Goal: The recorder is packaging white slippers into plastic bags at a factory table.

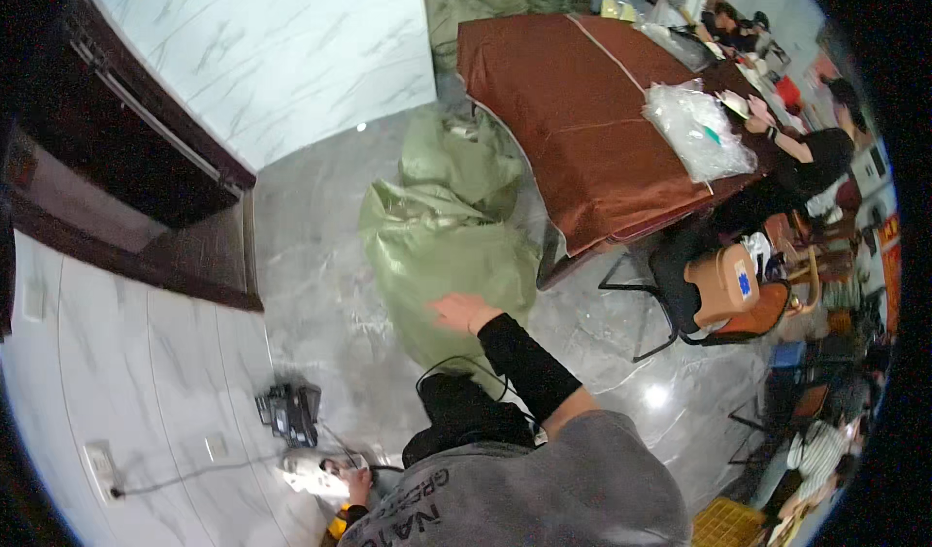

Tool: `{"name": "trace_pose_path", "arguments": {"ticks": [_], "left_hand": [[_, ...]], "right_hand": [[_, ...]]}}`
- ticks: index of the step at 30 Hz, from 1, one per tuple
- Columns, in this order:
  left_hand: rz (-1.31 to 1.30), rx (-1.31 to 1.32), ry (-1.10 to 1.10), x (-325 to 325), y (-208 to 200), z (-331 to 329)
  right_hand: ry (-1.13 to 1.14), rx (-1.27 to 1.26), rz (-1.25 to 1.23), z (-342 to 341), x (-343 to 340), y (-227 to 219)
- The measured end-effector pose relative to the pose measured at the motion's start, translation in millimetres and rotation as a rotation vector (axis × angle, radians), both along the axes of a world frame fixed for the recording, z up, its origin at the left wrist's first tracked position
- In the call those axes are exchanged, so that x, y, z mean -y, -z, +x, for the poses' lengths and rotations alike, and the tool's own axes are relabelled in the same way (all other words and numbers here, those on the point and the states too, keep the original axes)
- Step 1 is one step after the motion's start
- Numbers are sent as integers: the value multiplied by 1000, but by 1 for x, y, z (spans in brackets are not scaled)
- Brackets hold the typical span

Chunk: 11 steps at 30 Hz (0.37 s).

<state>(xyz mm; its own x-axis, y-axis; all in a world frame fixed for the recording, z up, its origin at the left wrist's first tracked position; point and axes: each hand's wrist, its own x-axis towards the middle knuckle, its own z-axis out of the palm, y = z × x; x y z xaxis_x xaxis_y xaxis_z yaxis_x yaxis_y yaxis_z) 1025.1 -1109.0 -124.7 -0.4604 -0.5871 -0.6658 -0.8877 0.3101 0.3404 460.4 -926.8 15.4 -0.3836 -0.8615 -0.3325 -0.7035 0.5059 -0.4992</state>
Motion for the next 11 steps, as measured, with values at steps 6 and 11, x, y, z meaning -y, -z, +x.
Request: {"name": "trace_pose_path", "arguments": {"ticks": [6, 11], "left_hand": [[82, -332, -47, 119, -26, -108], [-64, -247, 146, 293, 21, -102]], "right_hand": [[283, -135, 117, -90, 43, 102], [528, -106, 101, -131, 166, 134]]}}
